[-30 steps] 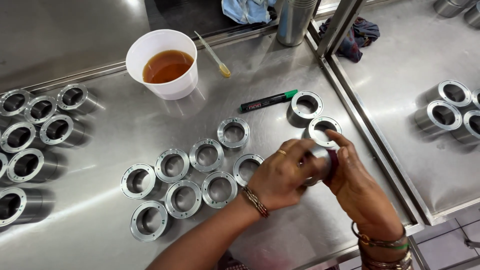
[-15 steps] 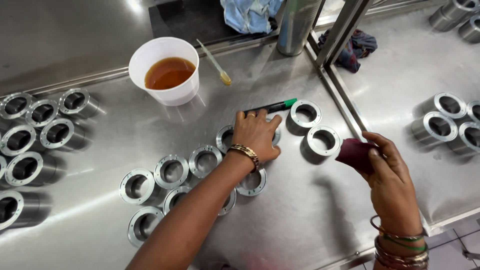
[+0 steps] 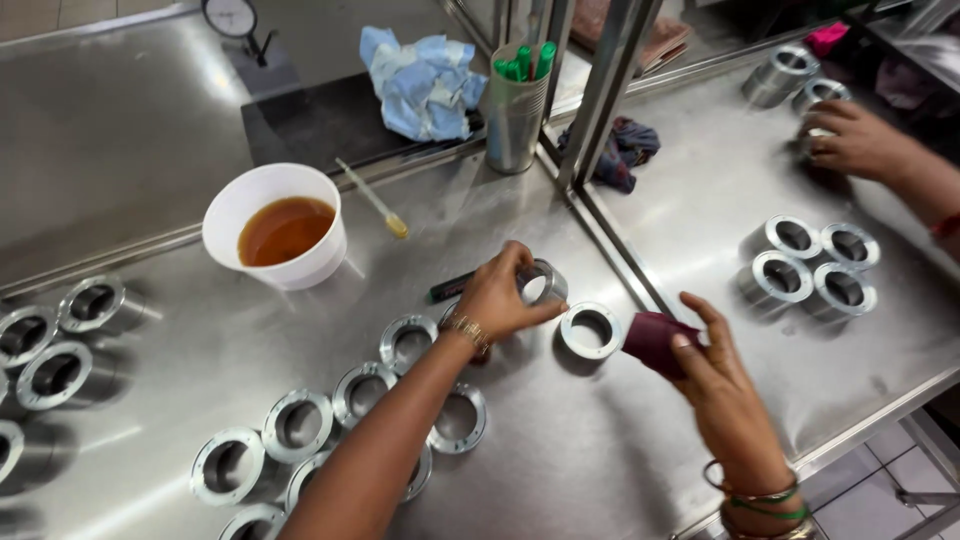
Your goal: The recorder is applying a liquid solution to metal ring components, cleaning them with a cloth, and marking them with a pen for inspection.
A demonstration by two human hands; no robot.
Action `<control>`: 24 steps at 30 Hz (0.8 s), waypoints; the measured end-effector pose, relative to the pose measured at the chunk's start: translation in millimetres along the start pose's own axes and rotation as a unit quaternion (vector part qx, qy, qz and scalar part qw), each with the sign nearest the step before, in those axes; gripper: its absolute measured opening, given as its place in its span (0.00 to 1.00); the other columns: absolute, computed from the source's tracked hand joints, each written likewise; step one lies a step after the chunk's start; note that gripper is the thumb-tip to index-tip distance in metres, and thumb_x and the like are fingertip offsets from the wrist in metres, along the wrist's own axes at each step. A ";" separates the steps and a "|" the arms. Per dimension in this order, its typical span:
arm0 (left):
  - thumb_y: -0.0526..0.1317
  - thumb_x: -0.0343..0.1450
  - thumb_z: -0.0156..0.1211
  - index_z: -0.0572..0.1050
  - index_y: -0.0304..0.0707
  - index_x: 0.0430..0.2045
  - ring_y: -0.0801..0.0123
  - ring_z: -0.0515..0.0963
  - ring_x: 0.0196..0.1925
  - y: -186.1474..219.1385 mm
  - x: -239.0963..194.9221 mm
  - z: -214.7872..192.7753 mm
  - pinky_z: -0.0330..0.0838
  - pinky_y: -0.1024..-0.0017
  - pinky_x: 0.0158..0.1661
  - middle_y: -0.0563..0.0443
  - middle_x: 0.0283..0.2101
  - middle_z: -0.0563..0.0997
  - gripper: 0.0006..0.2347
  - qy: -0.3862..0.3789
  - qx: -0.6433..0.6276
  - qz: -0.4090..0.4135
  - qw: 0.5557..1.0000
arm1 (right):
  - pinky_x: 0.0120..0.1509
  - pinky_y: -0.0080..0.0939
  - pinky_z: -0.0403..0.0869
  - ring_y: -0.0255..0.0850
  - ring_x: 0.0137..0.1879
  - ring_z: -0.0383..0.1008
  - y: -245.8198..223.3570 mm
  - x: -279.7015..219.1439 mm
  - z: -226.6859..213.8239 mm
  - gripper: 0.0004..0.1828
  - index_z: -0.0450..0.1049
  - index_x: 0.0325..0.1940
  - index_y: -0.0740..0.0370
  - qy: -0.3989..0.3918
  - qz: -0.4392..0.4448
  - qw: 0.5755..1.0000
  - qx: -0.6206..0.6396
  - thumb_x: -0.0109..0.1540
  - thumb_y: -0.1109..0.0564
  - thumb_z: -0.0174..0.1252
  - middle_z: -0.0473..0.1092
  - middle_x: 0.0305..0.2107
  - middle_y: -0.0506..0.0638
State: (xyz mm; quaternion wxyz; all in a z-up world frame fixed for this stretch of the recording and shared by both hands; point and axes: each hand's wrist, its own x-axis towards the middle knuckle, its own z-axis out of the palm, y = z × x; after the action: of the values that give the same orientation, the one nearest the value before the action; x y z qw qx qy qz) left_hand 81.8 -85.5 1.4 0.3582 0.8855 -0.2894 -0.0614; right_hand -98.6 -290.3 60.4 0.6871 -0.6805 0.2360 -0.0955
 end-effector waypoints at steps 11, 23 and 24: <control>0.54 0.64 0.70 0.67 0.41 0.54 0.51 0.84 0.51 43.8 -94.3 17.0 0.81 0.60 0.48 0.38 0.51 0.79 0.29 0.021 -0.134 -0.011 0.991 | 0.54 0.34 0.69 0.33 0.46 0.66 6.7 -15.5 61.5 0.29 0.58 0.74 0.54 -0.187 0.062 0.977 0.083 0.70 0.46 0.41 0.66 0.45 0.43; 0.53 0.58 0.67 0.74 0.47 0.52 0.54 0.73 0.55 36.4 -85.0 -0.4 0.67 0.51 0.54 0.43 0.52 0.74 0.27 -0.087 0.244 0.115 0.959 | 0.63 0.39 0.71 0.36 0.53 0.71 0.5 0.6 -5.3 0.23 0.65 0.69 0.57 -0.025 -0.026 0.999 0.010 0.70 0.56 0.46 0.72 0.47 0.50; 0.50 0.57 0.68 0.76 0.44 0.48 0.54 0.71 0.59 38.1 -81.0 9.1 0.67 0.50 0.56 0.43 0.54 0.74 0.25 -0.027 0.271 0.141 0.952 | 0.62 0.40 0.71 0.36 0.53 0.71 -1.3 -2.6 -8.6 0.23 0.65 0.70 0.56 -0.006 -0.025 1.000 -0.010 0.70 0.55 0.46 0.72 0.46 0.51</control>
State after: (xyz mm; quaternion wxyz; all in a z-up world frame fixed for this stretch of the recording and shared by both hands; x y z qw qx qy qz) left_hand -5.7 -67.8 12.2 0.1017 0.8974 -0.4268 0.0467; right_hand -104.6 -296.8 62.5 0.6790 -0.6937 0.2156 -0.1065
